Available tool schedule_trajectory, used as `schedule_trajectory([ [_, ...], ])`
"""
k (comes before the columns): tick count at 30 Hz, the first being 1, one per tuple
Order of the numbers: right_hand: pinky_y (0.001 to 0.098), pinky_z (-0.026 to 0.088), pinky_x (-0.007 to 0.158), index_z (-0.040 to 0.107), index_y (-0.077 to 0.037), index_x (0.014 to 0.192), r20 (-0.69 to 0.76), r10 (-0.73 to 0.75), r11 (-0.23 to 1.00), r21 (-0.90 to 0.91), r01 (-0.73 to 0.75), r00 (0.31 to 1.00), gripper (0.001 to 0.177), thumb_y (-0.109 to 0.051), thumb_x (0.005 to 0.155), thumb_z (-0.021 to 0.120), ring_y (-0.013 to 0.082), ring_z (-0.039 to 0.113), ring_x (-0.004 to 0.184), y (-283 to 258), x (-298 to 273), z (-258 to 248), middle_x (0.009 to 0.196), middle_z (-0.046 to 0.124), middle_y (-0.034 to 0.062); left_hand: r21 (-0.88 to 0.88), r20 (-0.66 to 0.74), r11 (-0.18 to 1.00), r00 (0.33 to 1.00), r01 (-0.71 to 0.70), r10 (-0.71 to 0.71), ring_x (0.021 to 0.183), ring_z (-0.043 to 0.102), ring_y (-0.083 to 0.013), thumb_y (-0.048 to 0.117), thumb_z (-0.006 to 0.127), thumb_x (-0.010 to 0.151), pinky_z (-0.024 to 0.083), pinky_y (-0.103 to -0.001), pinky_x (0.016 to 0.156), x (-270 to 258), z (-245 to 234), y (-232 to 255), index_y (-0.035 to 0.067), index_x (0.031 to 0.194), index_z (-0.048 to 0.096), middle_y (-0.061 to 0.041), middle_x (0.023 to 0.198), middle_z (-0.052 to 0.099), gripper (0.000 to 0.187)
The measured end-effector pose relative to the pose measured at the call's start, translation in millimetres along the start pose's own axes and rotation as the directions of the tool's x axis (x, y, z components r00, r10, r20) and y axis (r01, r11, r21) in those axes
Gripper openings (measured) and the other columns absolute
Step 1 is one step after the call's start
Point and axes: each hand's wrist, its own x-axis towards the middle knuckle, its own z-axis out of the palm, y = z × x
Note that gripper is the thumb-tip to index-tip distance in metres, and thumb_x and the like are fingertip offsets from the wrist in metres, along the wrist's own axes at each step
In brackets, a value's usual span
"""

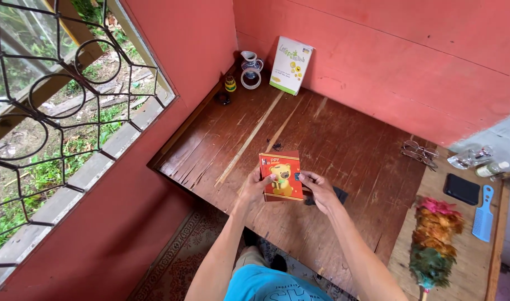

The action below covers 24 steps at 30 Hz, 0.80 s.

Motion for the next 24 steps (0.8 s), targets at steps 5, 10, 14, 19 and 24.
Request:
schedule_trajectory([
  [5,0.0295,0.059,0.070,0.072,-0.005,0.121,-0.078,-0.008,0.993,-0.116,-0.001,0.997,0.031,-0.024,0.097,0.069,0.0120,0.071,0.084,-11,-6,8,0.100,0.074,0.0034,0.242,-0.143,0.965,0.987,0.104,-0.071,0.104,0.069,-0.0133,0.007,0.064,0.097,0.056,-0.033,0.094,2,21,24,0.003,0.131,0.059,-0.006,0.117,0.075,0.034],
  [10,0.0304,0.057,0.070,0.068,-0.005,0.129,-0.175,-0.030,0.978,-0.208,-0.007,0.984,0.033,-0.021,0.100,0.064,0.0131,0.069,0.083,9,1,-9,0.104,0.076,0.0044,0.327,-0.226,0.945,0.971,0.004,0.074,0.114,0.066,-0.0207,0.003,0.063,0.096,0.053,-0.036,0.100,30,12,-49,0.005,0.134,0.044,-0.011,0.122,0.069,0.043],
  [14,0.0359,0.059,0.074,0.065,-0.008,0.133,-0.255,-0.154,0.784,-0.620,-0.039,0.954,0.040,-0.023,0.097,0.066,0.0189,0.071,0.090,64,8,-43,0.110,0.076,0.0083,0.650,-0.295,0.749,0.951,0.130,0.091,0.112,0.071,-0.0344,0.006,0.065,0.087,0.055,-0.043,0.091,22,13,-82,0.005,0.130,0.058,-0.020,0.113,0.074,0.043],
  [19,0.0420,0.056,0.083,0.071,-0.011,0.128,-0.224,-0.286,0.500,-0.864,-0.054,0.932,0.039,-0.023,0.090,0.072,0.0337,0.072,0.094,128,5,-70,0.107,0.075,0.0180,0.803,-0.382,0.451,0.918,0.389,-0.111,0.106,0.072,-0.0401,0.017,0.074,0.090,0.058,-0.047,0.090,14,-8,-138,0.007,0.121,0.070,-0.025,0.105,0.075,0.033],
  [24,0.0414,0.055,0.087,0.066,-0.012,0.130,-0.249,-0.254,0.529,-0.845,-0.081,0.935,0.041,-0.020,0.090,0.070,0.0317,0.072,0.097,109,-13,-41,0.103,0.074,0.0128,0.757,-0.465,0.477,0.881,0.446,-0.085,0.106,0.072,-0.0344,0.015,0.072,0.085,0.057,-0.046,0.089,-7,15,-85,0.013,0.126,0.063,-0.017,0.112,0.077,0.043],
])
